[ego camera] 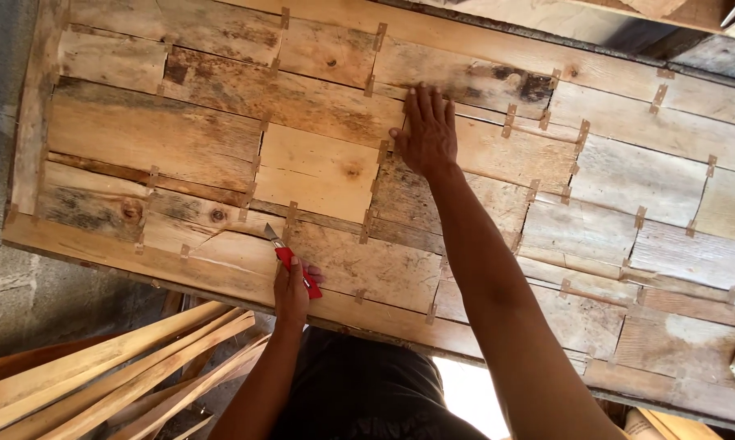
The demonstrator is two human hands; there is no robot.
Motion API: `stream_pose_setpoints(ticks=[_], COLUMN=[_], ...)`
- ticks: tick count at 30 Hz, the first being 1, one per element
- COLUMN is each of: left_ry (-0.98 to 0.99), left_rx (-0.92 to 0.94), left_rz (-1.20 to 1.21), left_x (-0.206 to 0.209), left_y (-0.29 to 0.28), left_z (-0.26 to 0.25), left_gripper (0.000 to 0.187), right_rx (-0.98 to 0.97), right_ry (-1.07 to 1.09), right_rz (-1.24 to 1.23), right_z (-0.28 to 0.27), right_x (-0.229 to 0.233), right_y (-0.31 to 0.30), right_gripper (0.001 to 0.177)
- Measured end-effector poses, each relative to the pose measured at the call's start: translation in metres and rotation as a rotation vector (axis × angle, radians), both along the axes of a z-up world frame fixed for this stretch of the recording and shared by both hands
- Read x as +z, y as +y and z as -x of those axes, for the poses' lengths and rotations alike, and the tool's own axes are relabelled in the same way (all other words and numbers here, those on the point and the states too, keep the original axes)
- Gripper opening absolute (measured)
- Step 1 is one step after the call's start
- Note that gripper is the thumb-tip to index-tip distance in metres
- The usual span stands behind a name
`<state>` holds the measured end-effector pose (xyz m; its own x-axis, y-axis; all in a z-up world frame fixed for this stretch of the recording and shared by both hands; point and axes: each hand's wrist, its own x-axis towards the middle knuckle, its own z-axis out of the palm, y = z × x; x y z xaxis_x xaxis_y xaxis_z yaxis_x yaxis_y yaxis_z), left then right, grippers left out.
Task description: Trimming and fitting thin wooden strips on a panel using a utility knife.
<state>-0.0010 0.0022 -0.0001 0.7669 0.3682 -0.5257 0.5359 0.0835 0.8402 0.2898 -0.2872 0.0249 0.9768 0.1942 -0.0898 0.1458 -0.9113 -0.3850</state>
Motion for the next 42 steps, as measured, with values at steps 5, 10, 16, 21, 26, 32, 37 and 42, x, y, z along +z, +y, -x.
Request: stream_pose_setpoints(ticks=[5,10,16,21,26,32,37,42], left_ry=[-0.009,0.028,-0.038,-0.066,-0.074,-0.087,-0.068,-0.072], left_rx=[-0.005,-0.017,-0.043,-0.040,-0.051,-0.047,-0.058,-0.046], left_rz=[0.033,0.026,0.054,0.104,0.114,0.133,0.114,0.144], left_x=[0.006,0.012,-0.003,-0.011,-0.017,-0.019,-0.013,-0.015], left_y=[0.000,0.000,0.008,0.011,0.012,0.015,0.011,0.014], left_z=[-0.001,0.002,0.004,0.005,0.007,0.005,0.004,0.005], left_gripper=[0.048,0.048,0.049,0.048,0.048,0.046,0.046,0.044], right_rx=[-0.041,-0.167,0.029,-0.211,0.099,0.339,0.170,0.030], right_ry=[0.052,0.370,-0.008,-0.070,0.002,0.126,-0.015,0.038], right_rz=[0.175,0.292,0.068,-0.102,0.109,0.105,0.203,0.221], right_z=[0.013,0.067,0.097,0.078,0.080,0.125,0.098,0.097], right_x=[0.001,0.019,-0.014,-0.012,0.024,-0.006,-0.010,0.021], right_y=[0.010,0.011,-0.020,-0.046,-0.034,-0.030,0.001,0.026], right_gripper=[0.090,0.097,0.077,0.062,0.079,0.069,0.063,0.087])
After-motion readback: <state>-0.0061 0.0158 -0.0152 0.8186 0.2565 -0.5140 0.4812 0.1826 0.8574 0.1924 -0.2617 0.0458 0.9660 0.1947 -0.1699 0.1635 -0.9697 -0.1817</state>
